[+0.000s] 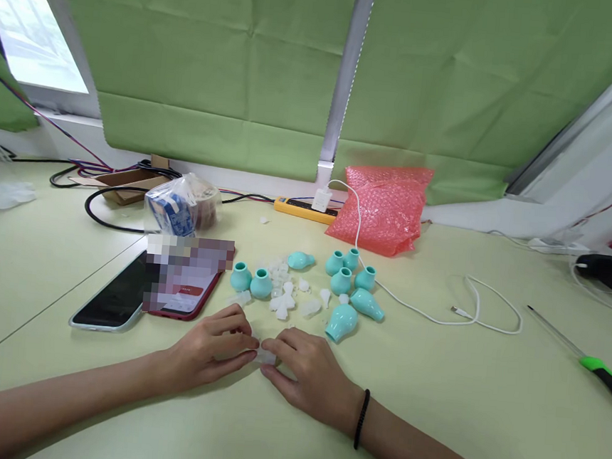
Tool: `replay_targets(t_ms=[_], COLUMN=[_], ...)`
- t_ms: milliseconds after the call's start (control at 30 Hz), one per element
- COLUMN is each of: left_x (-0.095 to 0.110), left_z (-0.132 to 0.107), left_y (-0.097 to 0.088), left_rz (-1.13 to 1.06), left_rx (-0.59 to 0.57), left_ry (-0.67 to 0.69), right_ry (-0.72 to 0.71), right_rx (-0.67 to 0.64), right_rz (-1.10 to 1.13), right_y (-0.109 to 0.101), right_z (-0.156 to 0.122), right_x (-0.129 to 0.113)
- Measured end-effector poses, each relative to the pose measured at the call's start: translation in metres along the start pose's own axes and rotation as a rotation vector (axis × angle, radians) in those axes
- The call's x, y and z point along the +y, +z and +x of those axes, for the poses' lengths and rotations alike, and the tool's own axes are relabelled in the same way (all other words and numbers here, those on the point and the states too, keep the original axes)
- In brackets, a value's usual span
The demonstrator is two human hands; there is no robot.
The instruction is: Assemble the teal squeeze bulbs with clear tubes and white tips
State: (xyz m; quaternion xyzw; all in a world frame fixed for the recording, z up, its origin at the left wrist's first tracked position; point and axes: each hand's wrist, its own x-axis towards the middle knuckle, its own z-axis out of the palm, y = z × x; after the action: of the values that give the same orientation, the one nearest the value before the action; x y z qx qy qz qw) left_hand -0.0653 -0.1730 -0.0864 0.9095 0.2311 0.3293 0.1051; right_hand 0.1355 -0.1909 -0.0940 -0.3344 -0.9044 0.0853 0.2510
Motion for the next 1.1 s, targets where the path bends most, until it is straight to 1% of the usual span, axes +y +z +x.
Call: replay_targets(t_ms=[200,433,700,867,967,1100], left_x=[-0.0005,-0.0011,0.0001,0.0013,0.0002,-0.0021], left_z=[-0.0001,0.0010,0.0019,0.0017,0.0002,-0.0018], left_y=[0.0001,0.0009,0.0000,0.0007,0.0029,0.0048], left_rz=[-0.004,0.001,0.047,0.111,0.122,0.107], left_rx=[-0.027,-0.025,-0.014,-0.018,-0.022,0.014], left_ry=[0.003,0.013,0.055,0.109,0.105,0.058], right_ry=[0.009,-0.005,-0.011,-0.012,-0.020,-0.007], right_rx=[0.006,-0.012,-0.009,-0.028,-0.008,0.049], right_rz=[-0.010,-0.002,0.000,-0.008,-0.003,-0.015], right_y=[0.0003,-0.0003,-0.0001,0.0001,0.0012,0.0027], right_z=[-0.0015,-0.0009,-0.0009,-0.0015,-0.0019,-0.0020], right_x=[-0.0003,-0.0006,0.0001,-0.0006,-0.0004,0.0004])
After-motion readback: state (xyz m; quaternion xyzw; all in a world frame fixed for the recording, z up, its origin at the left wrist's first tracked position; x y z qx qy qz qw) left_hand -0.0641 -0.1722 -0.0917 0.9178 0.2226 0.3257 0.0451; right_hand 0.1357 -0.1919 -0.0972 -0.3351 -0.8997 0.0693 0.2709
